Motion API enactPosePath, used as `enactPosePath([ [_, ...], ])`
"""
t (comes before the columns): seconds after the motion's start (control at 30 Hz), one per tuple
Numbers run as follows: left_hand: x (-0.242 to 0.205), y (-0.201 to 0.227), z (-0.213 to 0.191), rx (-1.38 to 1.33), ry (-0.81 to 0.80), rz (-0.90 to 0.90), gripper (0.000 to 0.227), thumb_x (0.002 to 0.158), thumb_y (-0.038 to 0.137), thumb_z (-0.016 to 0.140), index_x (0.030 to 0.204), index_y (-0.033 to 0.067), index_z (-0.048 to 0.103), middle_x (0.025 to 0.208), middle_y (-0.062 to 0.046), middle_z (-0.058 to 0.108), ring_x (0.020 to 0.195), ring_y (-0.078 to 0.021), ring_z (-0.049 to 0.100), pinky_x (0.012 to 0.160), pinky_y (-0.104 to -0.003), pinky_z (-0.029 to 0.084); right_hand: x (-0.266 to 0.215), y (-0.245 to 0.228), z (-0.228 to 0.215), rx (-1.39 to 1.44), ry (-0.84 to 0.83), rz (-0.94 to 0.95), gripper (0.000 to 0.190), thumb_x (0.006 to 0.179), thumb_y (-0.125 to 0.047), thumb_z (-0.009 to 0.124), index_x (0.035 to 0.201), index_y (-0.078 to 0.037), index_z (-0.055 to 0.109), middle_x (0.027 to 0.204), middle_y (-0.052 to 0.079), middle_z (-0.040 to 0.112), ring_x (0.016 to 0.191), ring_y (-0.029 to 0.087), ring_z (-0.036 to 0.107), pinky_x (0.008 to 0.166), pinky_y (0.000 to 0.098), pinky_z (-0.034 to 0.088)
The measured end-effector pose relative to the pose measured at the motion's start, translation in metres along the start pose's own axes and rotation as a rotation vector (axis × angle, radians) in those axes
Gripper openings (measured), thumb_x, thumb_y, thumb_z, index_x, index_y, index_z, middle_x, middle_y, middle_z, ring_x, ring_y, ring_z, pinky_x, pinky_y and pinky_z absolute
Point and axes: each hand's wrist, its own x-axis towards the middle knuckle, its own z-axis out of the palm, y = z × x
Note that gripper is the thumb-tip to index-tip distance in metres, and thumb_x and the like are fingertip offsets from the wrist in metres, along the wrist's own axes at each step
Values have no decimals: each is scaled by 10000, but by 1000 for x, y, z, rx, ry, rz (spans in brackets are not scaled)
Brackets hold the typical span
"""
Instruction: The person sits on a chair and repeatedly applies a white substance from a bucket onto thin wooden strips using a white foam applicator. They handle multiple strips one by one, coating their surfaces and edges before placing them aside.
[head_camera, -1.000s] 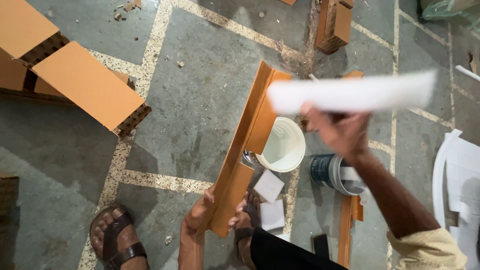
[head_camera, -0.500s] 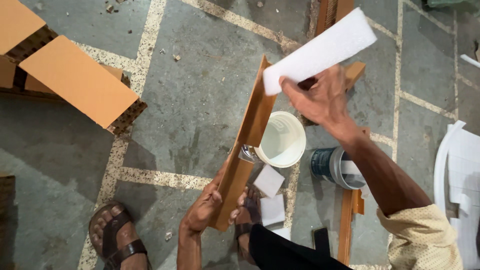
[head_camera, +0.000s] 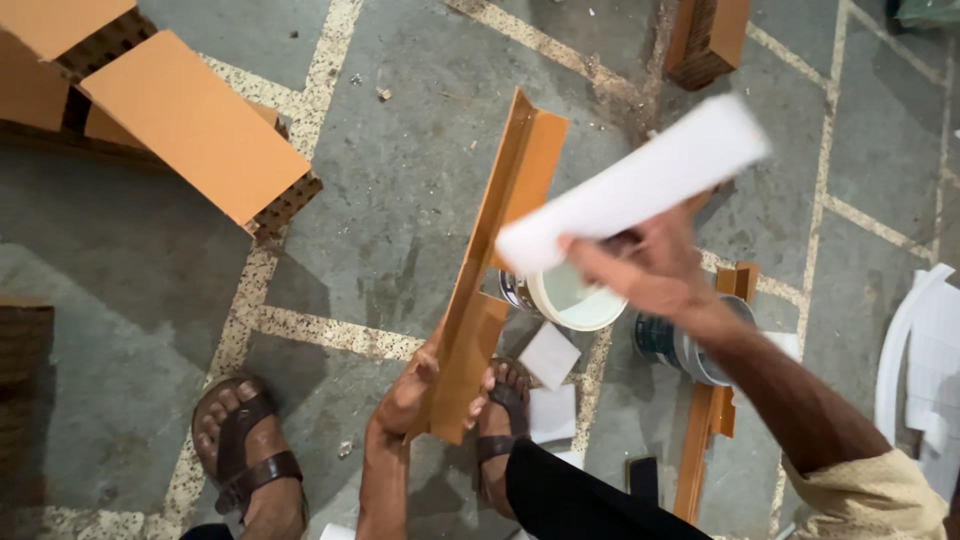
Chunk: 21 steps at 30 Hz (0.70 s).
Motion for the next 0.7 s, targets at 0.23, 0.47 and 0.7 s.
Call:
enactPosePath([
  [0.23, -7, -21, -19, -254, -43, -162, 1043, 880, 817, 448, 1396, -89, 485, 1089, -195, 651, 830, -266, 697, 692, -392, 607, 15, 33, 10, 16, 131, 21, 254, 938, -139, 750, 1125, 30, 716, 792, 97, 744, 626, 91, 702, 504, 233, 571],
  [0.47, -9, -27, -30, -251, -42, -120, 988, 904, 817, 404, 1359, -54, 513, 1021, -186, 638, 798, -255, 686, 659, -386, 601, 7, 48, 41, 45, -105, 50, 213, 951, -161, 716, 1114, -25, 698, 754, 63, 728, 592, 95, 658, 497, 248, 528],
  [0.7, -15, -19, -30, -199, 28, -84, 973, 899, 794, 414, 1368, -53, 514, 1017, -201, 669, 770, -262, 699, 630, -387, 604, -23, 38, 75, 148, -297, -105, 230, 932, -145, 732, 1143, -53, 720, 895, 71, 763, 734, 117, 704, 580, 261, 581],
])
